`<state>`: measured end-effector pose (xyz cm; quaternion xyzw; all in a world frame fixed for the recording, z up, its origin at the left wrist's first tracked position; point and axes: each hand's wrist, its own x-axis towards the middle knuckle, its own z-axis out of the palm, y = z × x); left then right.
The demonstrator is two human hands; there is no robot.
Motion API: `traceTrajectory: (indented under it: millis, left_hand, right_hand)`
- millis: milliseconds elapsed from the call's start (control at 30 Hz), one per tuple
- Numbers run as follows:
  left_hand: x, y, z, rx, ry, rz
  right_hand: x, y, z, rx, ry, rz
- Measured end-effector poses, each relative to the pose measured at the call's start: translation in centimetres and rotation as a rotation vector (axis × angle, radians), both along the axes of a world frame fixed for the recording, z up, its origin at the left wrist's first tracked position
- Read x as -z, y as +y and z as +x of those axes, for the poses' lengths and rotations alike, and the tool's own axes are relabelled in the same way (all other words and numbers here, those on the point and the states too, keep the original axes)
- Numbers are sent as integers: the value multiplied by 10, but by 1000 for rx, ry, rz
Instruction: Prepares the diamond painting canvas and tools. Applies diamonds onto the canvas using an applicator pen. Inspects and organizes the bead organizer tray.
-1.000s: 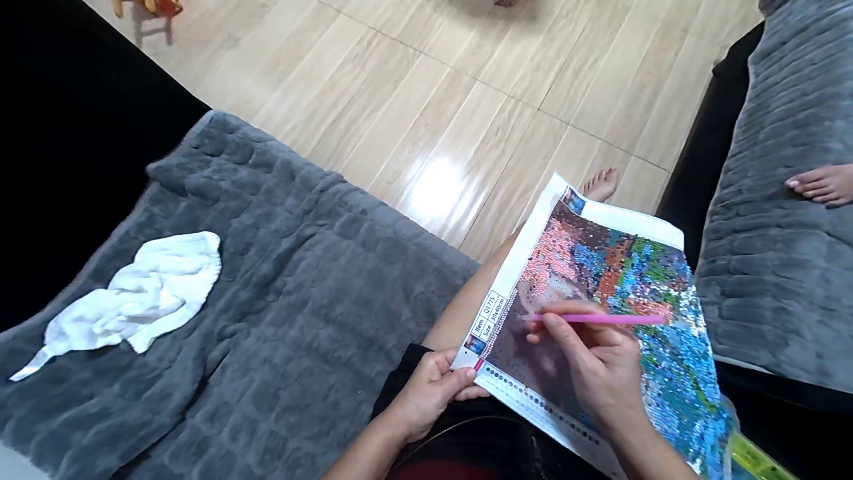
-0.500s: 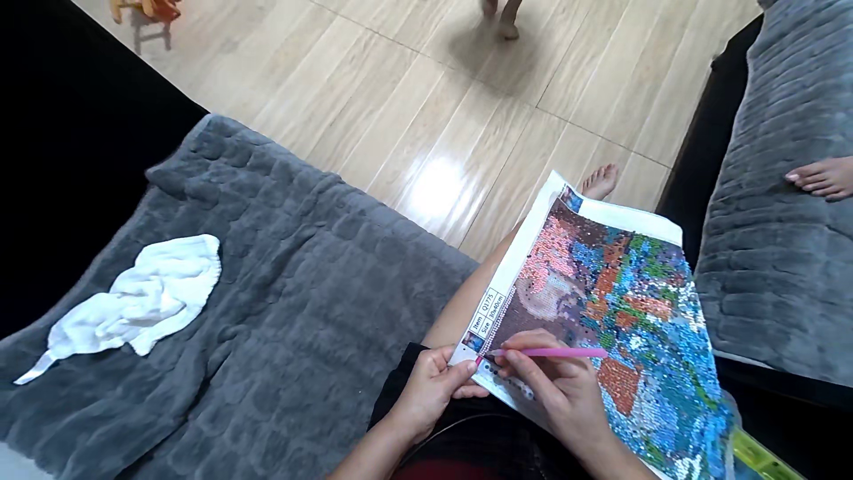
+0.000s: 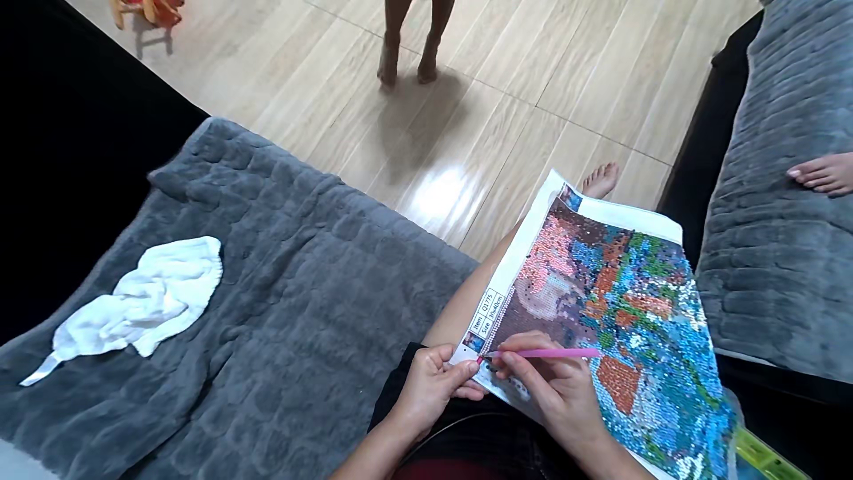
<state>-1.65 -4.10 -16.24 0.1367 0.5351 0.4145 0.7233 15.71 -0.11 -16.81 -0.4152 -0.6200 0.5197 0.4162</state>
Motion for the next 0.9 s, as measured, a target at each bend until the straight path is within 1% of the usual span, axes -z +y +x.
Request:
traceTrajectory:
  millis: [167,900]
  left_hand:
    - [3,-3,-2,16,-7,45]
    - [5,-3,-4,1,-48,42]
  right_hand:
    - [1,-1,1,-6,-20,7]
    - [9,-5,-7,-48,-36,15]
